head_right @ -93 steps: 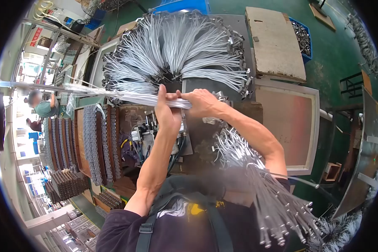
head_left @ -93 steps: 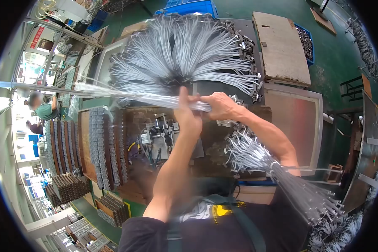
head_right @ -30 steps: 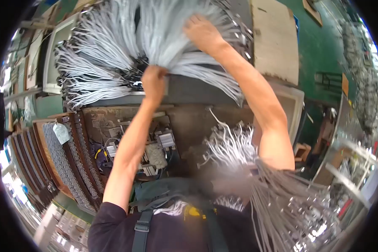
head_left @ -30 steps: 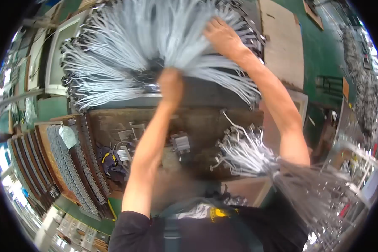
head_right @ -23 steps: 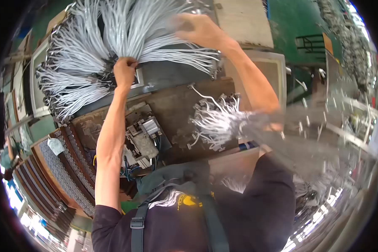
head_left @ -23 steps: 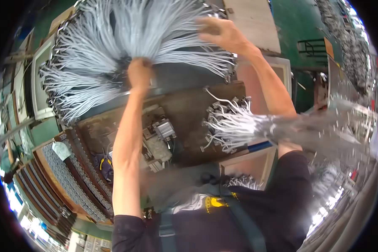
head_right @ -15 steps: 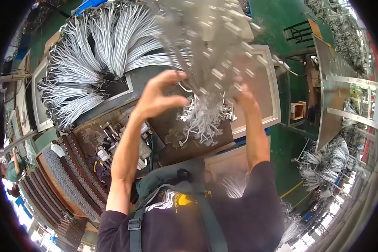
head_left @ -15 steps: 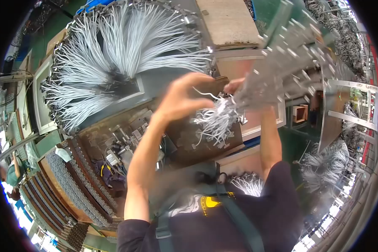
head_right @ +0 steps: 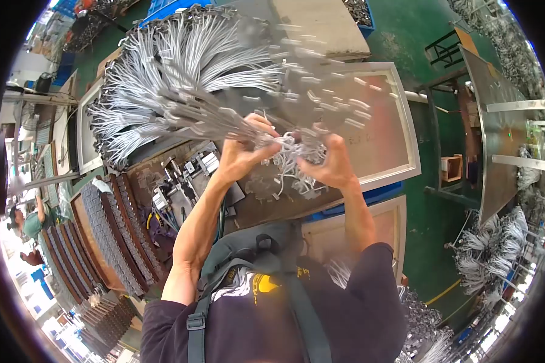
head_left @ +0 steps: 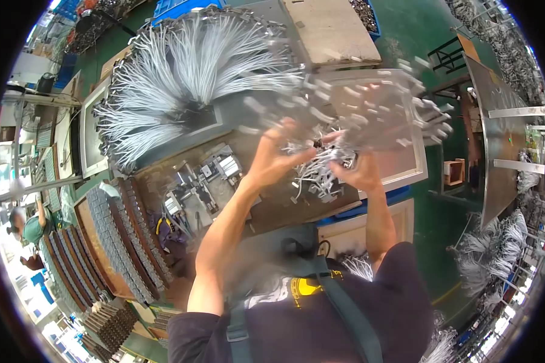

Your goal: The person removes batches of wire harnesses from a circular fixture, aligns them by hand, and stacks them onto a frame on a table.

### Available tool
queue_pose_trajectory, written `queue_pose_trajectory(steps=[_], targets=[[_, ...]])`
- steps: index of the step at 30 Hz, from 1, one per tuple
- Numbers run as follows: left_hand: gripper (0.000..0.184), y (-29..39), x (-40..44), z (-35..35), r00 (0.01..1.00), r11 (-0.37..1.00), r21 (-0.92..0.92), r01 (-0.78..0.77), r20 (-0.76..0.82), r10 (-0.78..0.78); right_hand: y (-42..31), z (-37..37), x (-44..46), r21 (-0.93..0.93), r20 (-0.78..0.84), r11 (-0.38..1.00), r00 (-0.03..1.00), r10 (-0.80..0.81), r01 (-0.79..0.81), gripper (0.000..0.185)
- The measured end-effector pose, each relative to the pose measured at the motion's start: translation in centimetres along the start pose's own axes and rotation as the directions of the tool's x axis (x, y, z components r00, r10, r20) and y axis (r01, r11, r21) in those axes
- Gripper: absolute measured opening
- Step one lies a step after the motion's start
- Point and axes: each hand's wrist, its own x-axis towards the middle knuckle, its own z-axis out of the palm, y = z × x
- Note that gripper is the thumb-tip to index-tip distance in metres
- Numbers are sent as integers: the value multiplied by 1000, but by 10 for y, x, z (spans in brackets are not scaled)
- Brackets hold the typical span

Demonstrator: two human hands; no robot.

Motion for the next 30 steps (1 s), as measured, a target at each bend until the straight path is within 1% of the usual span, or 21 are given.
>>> queue_pose_trajectory(steps=[2,3,4,6,8,10,11,12,14,15,16,19,21,22,23,24,25,26,28,29,30], targets=[[16,5,-14,-11,984,982,-172,75,-149,-101,17,-15,-20,279,29,950,990,137,-140,53],[10,6,-19,-18,958,974,-212,81,-253,-135,24,-20,-30,436,-34,889,985,169,-138,51],[7,5,-23,-24,921,964,-254,83,-351,-172,32,-28,-36,438,-30,889,986,164,-134,51],[7,0,-22,-32,866,966,-252,-62,-495,-74,39,-38,-43,549,-97,836,991,95,-26,52],[11,12,-19,-29,865,966,-246,-83,-500,-53,34,-37,-44,624,-114,782,988,103,-9,46],[13,17,-10,-16,901,959,-262,-110,-434,-15,27,-34,-39,461,-40,887,998,46,-22,37],[13,23,-5,-1,896,972,-215,-99,-443,-7,19,-25,-37,386,-45,918,993,114,-88,24],[13,30,-2,6,895,972,-216,-94,-446,-12,8,-21,-37,388,-40,917,992,117,-93,24],[16,37,6,10,957,997,-72,14,-288,-35,-9,-20,-33,411,193,880,966,172,-239,19],[21,38,9,7,963,1000,-27,-10,-269,2,-5,-18,-30,434,281,895,959,-26,-102,18],[21,41,9,3,960,1000,-24,-9,-282,2,-9,-16,-37,457,281,889,952,-119,-24,19],[18,44,5,-6,972,980,195,-26,-224,70,-20,-15,-38,466,330,882,912,-245,69,20],[18,23,0,-7,975,990,141,9,-219,23,-27,-21,-25,463,541,872,830,-137,-158,34],[17,11,-1,-7,978,996,88,30,-210,-11,-19,-22,-13,460,544,874,828,-136,-159,34],[18,-1,-3,-10,974,994,16,109,-201,-104,-6,-21,0,536,671,820,690,-271,-199,47],[18,-2,0,-16,973,994,14,108,-207,-103,10,-19,15,595,750,763,518,-412,-255,60],[18,-2,2,-22,964,993,-3,116,-239,-114,28,-16,25,578,810,716,383,-444,-391,83],[17,-1,0,-28,954,991,-21,131,-270,-132,33,-12,38,507,861,644,309,-403,-572,88],[17,2,-1,-41,942,993,3,115,-317,-108,39,11,67,179,983,566,124,-135,-804,83],[16,3,-3,-46,923,990,-42,132,-359,-139,35,32,72,4,988,748,117,98,-664,77],[16,4,-5,-53,901,986,-88,145,-400,-168,27,53,79,-207,934,848,160,320,-488,71]])
